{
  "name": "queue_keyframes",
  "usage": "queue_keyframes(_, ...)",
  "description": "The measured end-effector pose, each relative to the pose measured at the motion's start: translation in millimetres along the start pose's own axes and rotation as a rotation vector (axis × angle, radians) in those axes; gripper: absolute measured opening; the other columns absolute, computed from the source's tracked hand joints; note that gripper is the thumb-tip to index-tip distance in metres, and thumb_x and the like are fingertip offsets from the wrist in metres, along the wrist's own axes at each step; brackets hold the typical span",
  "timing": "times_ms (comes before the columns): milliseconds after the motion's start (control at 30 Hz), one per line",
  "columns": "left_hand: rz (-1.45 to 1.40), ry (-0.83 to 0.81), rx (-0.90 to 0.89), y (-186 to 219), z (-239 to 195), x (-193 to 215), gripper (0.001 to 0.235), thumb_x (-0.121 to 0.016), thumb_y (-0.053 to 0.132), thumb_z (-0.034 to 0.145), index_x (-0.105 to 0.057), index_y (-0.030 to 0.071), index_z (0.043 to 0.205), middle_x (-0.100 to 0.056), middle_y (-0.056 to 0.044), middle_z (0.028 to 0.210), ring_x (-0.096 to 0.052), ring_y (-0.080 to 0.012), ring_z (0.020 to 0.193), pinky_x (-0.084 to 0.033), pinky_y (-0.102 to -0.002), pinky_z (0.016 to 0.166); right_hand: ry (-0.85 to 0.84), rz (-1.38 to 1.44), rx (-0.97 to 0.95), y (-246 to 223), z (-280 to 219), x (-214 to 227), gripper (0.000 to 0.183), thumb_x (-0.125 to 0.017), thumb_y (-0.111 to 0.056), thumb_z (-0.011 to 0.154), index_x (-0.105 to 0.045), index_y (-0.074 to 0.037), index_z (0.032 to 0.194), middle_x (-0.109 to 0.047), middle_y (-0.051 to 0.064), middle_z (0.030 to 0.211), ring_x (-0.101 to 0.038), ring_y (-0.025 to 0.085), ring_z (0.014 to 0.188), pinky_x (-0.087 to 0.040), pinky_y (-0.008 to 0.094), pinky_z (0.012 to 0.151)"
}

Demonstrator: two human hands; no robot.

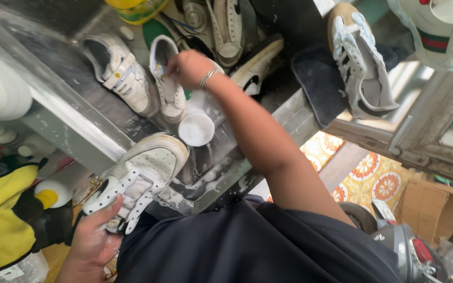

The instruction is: The person scrubs a white sneaker with a brush and cleaning solution at a sink. They focus on the sole, sides, and upper parts of the shoe, creating foam as they work. The person rinses the shoe under running water and continues to scrub different areas with the brush.

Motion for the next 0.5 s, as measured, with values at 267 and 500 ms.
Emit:
queue_keyframes(267,0.01,0.043,0.043,5.5,-3.4,-21.4,0.048,-0.057,0.008,0.094,-0.056,-0.007,0.139,-0.067,-0.018,0.129,-0.065,-0.0268,0.119,-0.049,-0.042,0.102,0.273,-0.358,-0.419,100.5,-6.9,55.4,0.042,-0.085,-0.034,0.078,-0.073,-0.002,0.103,-0.071,0.024,0.108,-0.068,0.04,0.096,-0.055,0.046,0.08)
queue_keyframes(500,-0.025,-0.08,-0.005,5.5,2.5,-28.6,0.047,-0.058,0.006,0.095,-0.054,-0.01,0.139,-0.067,-0.021,0.127,-0.065,-0.0293,0.118,-0.048,-0.044,0.102,-0.102,-0.366,-0.334,93.5,16.4,-6.1,0.063,-0.082,-0.023,0.076,-0.055,0.005,0.126,-0.066,0.028,0.116,-0.065,0.04,0.108,-0.054,0.043,0.089)
Point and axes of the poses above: each hand's wrist, its own z-axis towards the middle knuckle, its own x-axis out of the back of the hand, y = z × x, the point moved 3 cm from there along z, towards the middle knuckle
